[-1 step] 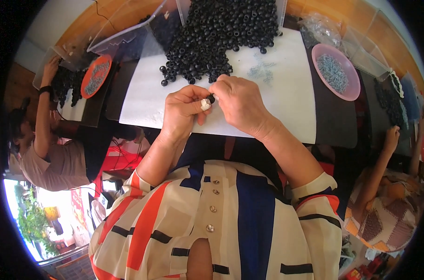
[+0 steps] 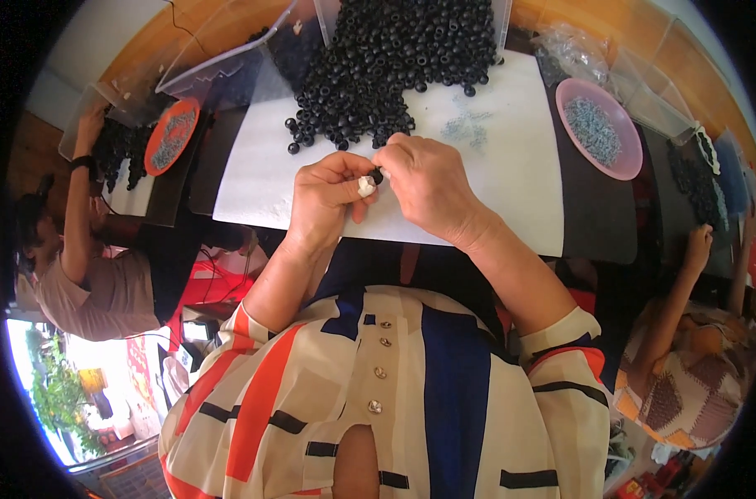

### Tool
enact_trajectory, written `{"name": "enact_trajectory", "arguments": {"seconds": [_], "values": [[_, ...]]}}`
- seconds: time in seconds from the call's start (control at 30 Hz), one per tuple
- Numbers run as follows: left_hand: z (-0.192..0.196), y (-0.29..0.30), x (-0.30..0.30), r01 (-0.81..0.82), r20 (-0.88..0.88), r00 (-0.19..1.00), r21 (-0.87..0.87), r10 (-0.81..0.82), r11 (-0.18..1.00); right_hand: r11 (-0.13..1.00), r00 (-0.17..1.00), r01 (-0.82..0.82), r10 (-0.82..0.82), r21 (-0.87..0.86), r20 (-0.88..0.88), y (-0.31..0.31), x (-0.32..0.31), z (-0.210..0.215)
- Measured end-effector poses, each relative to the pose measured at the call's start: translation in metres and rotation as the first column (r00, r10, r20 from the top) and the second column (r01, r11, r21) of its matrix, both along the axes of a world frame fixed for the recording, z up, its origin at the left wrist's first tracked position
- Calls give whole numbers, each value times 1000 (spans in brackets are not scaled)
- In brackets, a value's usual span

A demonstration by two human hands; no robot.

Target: The person assembles plastic components by inserting small plastic pieces into larger black plastic grommets one at a time by hand.

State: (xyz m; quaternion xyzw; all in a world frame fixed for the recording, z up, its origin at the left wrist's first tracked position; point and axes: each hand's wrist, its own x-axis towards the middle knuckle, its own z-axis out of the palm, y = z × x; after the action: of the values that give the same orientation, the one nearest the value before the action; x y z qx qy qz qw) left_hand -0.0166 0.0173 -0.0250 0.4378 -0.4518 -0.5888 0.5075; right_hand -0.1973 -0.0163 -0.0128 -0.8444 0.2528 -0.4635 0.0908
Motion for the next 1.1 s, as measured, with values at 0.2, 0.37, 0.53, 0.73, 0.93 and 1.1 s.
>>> {"name": "enact_trajectory", "arguments": {"seconds": [0.2,0.37,0.53,0.73,0.93,1.1], "values": [[2,-2,5,35,-109,993,19,-33,999,996,995,-27,19,86,93,3,5,-4],[3,-2,2,45,-127,991,21,-42,999,998,995,8,-14,56,103,3,5,-9],[2,3,-1,1,-90,996,30,2,1000,994,993,105,-106,26,42,13,9,-4],[5,7,-3,-16,-203,979,33,23,999,992,996,37,-45,117,71,20,10,-4],[4,10,0,34,-228,974,92,-12,995,983,978,182,-185,37,101,28,25,-15],[14,15,-2,85,-208,976,116,-60,990,956,954,289,-282,-58,101,27,25,-18]]}}
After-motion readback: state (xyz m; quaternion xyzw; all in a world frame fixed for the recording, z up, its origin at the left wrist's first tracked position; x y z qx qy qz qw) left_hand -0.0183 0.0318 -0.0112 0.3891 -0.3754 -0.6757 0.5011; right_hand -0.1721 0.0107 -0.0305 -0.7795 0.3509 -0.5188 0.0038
